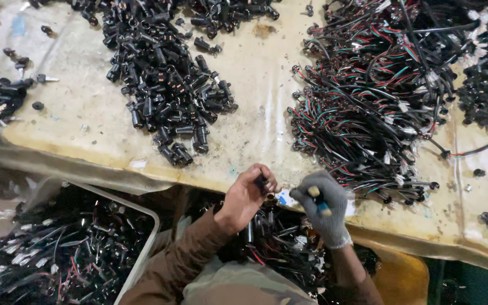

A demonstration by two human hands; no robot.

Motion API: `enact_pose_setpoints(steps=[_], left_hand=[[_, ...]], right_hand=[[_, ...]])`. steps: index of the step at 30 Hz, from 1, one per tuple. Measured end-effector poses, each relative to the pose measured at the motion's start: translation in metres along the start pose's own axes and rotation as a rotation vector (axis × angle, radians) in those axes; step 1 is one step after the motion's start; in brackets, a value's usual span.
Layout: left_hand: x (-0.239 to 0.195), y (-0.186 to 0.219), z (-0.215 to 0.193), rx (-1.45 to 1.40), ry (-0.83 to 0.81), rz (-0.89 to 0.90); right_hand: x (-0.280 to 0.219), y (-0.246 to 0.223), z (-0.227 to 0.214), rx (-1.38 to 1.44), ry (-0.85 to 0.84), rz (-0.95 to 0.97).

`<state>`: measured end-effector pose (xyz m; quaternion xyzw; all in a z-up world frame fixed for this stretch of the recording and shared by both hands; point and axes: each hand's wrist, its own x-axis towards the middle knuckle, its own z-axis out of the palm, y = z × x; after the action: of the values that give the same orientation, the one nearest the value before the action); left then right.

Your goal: The person repeatedly picks up small black cylindrical components and wire harnesses from a table, inserts the components into the harness ends, and places the assembled units into a bin below. The process is continuous and repetitive throughout the clip.

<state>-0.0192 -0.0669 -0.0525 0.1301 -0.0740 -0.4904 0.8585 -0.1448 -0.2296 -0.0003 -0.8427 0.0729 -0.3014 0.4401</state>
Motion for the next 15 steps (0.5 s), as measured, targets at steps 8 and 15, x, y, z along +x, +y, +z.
enact_pose_setpoints(steps=[8,15], left_hand=[[-0.008,0.001,-0.001,0.302,0.03,-0.162],[-0.038,0.004,0.016,0.932,-0.238,-0.211]], right_hand=[[0.009,-0.028,-0.007,0.03,-0.147,0.006],[0.015,-0.06,-0.036,0.227,-0.188,-0.106]])
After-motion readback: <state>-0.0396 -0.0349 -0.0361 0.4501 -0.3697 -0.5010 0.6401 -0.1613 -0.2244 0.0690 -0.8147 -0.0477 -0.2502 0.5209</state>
